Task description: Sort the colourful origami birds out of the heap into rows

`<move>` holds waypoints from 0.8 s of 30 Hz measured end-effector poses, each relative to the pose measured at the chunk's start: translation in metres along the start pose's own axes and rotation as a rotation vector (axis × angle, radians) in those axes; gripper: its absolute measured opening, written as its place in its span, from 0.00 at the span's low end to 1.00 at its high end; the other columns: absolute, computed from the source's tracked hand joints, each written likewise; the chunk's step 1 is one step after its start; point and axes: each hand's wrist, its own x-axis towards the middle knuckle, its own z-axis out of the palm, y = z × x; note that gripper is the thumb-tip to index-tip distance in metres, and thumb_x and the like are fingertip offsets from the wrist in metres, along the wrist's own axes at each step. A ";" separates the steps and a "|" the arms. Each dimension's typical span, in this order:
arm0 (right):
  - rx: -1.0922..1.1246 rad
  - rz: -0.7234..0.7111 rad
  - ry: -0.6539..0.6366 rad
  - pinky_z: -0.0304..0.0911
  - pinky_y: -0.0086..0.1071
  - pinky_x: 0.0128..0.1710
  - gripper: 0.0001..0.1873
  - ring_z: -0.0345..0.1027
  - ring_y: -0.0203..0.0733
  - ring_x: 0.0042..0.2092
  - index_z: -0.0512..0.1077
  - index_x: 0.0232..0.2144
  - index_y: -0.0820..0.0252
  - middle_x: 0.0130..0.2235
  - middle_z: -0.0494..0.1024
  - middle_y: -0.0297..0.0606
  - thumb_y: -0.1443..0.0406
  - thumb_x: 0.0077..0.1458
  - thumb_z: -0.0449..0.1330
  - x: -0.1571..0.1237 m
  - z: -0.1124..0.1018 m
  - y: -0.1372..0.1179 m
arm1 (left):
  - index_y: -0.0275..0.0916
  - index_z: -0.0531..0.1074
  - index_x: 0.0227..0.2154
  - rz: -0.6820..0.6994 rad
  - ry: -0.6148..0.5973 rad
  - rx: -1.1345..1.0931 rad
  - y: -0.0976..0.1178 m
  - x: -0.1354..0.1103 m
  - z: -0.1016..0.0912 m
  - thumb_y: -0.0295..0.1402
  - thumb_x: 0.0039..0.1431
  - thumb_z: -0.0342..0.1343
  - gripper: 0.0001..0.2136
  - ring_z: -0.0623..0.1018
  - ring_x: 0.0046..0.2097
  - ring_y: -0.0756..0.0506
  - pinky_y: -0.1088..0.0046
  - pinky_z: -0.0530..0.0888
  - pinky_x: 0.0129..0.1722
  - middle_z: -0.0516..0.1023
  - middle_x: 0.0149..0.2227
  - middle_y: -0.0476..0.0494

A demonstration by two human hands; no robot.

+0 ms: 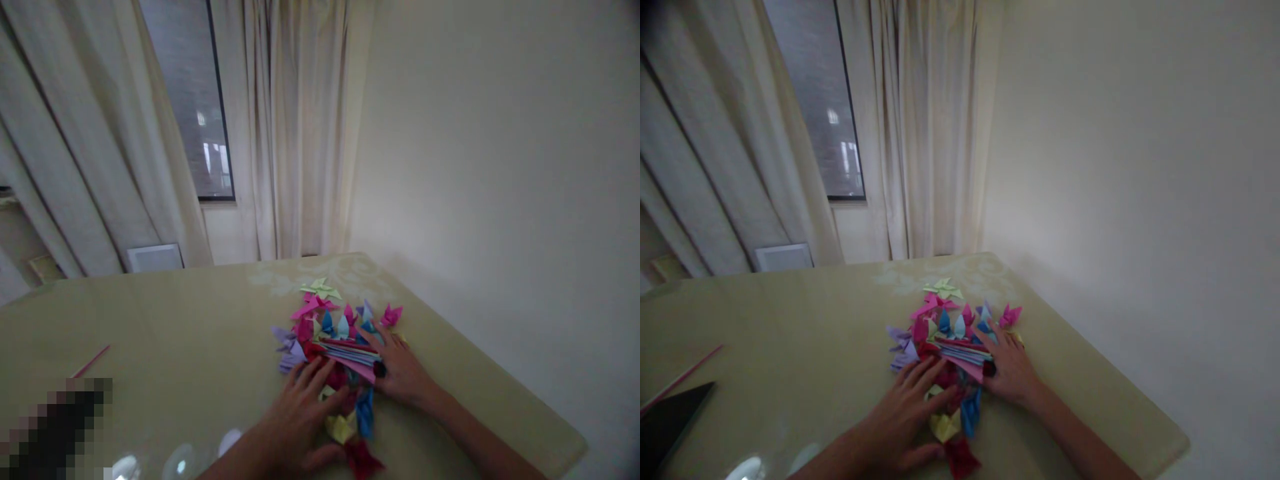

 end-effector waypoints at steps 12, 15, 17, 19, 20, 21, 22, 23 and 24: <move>0.462 -0.242 0.115 0.67 0.38 0.51 0.29 0.74 0.45 0.44 0.79 0.32 0.62 0.42 0.80 0.43 0.51 0.75 0.48 0.123 -0.004 -0.031 | 0.51 0.62 0.69 -0.042 0.216 0.139 0.010 0.015 0.013 0.58 0.65 0.55 0.34 0.73 0.61 0.36 0.57 0.62 0.65 0.74 0.64 0.42; 0.530 -0.309 0.159 0.66 0.35 0.47 0.31 0.72 0.43 0.41 0.77 0.29 0.60 0.39 0.79 0.41 0.47 0.74 0.49 0.133 -0.018 -0.047 | 0.47 0.63 0.68 -0.284 0.440 0.249 -0.010 0.027 -0.018 0.50 0.69 0.55 0.29 0.70 0.65 0.36 0.56 0.59 0.65 0.72 0.66 0.37; 0.584 -0.346 0.211 0.65 0.34 0.43 0.33 0.70 0.41 0.37 0.74 0.25 0.59 0.35 0.76 0.38 0.44 0.73 0.49 0.136 -0.033 -0.055 | 0.42 0.61 0.68 -0.430 0.523 0.274 -0.028 0.043 -0.039 0.45 0.71 0.55 0.28 0.70 0.66 0.34 0.53 0.60 0.64 0.73 0.65 0.32; 0.626 -0.350 0.268 0.61 0.32 0.37 0.35 0.65 0.38 0.32 0.68 0.20 0.58 0.29 0.69 0.33 0.42 0.72 0.49 0.138 -0.047 -0.062 | 0.41 0.62 0.67 -0.456 0.485 0.217 -0.045 0.062 -0.054 0.40 0.73 0.54 0.23 0.74 0.62 0.35 0.51 0.60 0.64 0.77 0.60 0.33; 0.646 -0.336 0.298 0.58 0.31 0.35 0.36 0.62 0.37 0.30 0.65 0.19 0.57 0.26 0.65 0.31 0.41 0.71 0.50 0.138 -0.053 -0.065 | 0.41 0.64 0.64 -0.446 0.451 0.151 -0.052 0.070 -0.059 0.38 0.73 0.52 0.20 0.76 0.59 0.36 0.51 0.62 0.62 0.79 0.57 0.34; 0.669 -0.314 0.323 0.56 0.31 0.33 0.35 0.59 0.36 0.28 0.63 0.19 0.57 0.25 0.61 0.29 0.40 0.70 0.50 0.139 -0.058 -0.068 | 0.40 0.66 0.60 -0.437 0.423 0.063 -0.057 0.077 -0.061 0.36 0.74 0.50 0.16 0.79 0.55 0.37 0.52 0.66 0.60 0.81 0.53 0.36; 0.695 -0.292 0.334 0.54 0.30 0.31 0.34 0.57 0.35 0.28 0.64 0.21 0.57 0.24 0.60 0.27 0.40 0.69 0.51 0.139 -0.061 -0.071 | 0.40 0.67 0.57 -0.439 0.407 -0.043 -0.060 0.083 -0.061 0.35 0.74 0.48 0.13 0.80 0.51 0.39 0.56 0.69 0.56 0.82 0.50 0.37; 0.721 -0.277 0.328 0.54 0.29 0.31 0.31 0.57 0.35 0.28 0.66 0.25 0.57 0.25 0.61 0.26 0.40 0.67 0.54 0.139 -0.061 -0.074 | 0.39 0.68 0.53 -0.458 0.404 -0.155 -0.062 0.088 -0.060 0.36 0.74 0.46 0.11 0.81 0.47 0.40 0.60 0.72 0.50 0.82 0.46 0.38; 0.746 -0.271 0.306 0.55 0.29 0.31 0.29 0.58 0.35 0.29 0.69 0.30 0.58 0.26 0.64 0.26 0.39 0.64 0.59 0.139 -0.060 -0.075 | 0.39 0.68 0.49 -0.488 0.415 -0.262 -0.064 0.091 -0.058 0.37 0.74 0.45 0.10 0.81 0.43 0.41 0.63 0.73 0.45 0.81 0.42 0.40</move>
